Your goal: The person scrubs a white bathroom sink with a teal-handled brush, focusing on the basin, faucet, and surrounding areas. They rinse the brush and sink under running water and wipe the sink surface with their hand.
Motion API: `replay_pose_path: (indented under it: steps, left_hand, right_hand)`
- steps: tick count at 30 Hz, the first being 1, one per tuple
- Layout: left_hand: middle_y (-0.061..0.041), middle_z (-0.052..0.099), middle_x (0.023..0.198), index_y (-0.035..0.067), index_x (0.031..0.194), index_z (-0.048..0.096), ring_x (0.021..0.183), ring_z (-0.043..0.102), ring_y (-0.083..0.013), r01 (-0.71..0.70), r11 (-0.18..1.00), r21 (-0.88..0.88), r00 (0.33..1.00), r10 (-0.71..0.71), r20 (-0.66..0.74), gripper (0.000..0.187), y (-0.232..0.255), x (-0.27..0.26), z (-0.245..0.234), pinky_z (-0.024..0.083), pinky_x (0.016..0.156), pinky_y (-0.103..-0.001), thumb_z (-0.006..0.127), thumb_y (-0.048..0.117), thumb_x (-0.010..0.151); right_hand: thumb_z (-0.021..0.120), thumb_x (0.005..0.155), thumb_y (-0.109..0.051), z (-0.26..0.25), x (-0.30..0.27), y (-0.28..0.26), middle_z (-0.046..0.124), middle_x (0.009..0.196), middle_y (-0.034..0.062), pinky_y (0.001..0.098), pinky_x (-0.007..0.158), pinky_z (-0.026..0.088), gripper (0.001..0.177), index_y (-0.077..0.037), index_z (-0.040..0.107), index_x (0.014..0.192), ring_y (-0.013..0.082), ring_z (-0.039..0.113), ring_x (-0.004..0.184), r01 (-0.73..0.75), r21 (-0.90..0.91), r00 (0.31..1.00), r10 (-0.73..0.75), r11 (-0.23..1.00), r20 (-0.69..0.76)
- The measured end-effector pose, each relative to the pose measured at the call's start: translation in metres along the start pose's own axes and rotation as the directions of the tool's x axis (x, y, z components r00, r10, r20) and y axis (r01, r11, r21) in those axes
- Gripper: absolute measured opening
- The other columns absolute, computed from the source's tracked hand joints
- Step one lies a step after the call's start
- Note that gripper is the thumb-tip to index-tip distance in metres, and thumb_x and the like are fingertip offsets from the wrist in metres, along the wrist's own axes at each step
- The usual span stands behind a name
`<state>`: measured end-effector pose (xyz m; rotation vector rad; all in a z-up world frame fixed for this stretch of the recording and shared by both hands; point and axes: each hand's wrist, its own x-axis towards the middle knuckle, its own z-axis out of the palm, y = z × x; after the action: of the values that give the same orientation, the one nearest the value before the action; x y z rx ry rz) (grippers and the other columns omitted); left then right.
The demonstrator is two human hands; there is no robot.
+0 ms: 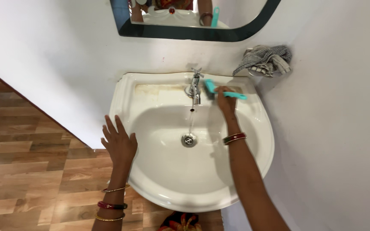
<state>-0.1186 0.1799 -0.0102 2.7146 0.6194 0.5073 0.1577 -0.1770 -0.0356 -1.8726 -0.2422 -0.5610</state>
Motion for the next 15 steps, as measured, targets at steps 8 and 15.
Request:
replay_pose_path:
  steps: [8,15]
  left_hand:
    - [-0.025,0.03,0.163,0.004,0.161,0.028,0.143,0.033,-0.0513,0.042,0.997,-0.062,0.998,-0.038,0.055,0.09,-0.008,0.005,0.007,0.039,0.107,-0.063,0.073,0.032,0.088]
    - [-0.025,0.028,0.162,0.005,0.16,0.028,0.143,0.031,-0.0513,0.045,0.991,-0.129,0.998,-0.039,0.051,0.09,-0.007,0.004,0.005,0.038,0.107,-0.062,0.073,0.033,0.088]
  right_hand:
    - [0.06,0.1,-0.018,-0.007,-0.006,0.001,0.076,0.091,0.0072,0.033,0.081,0.053,0.022,-0.008,0.076,0.091,0.0183,0.069,0.086,0.012,-0.195,0.998,-0.023,0.981,-0.055]
    - [0.056,0.109,-0.02,-0.021,-0.025,-0.044,0.075,0.093,0.0097,0.0342,0.076,0.054,0.026,-0.006,0.074,0.096,0.021,0.069,0.079,-0.021,-0.325,0.999,0.008,0.945,-0.041]
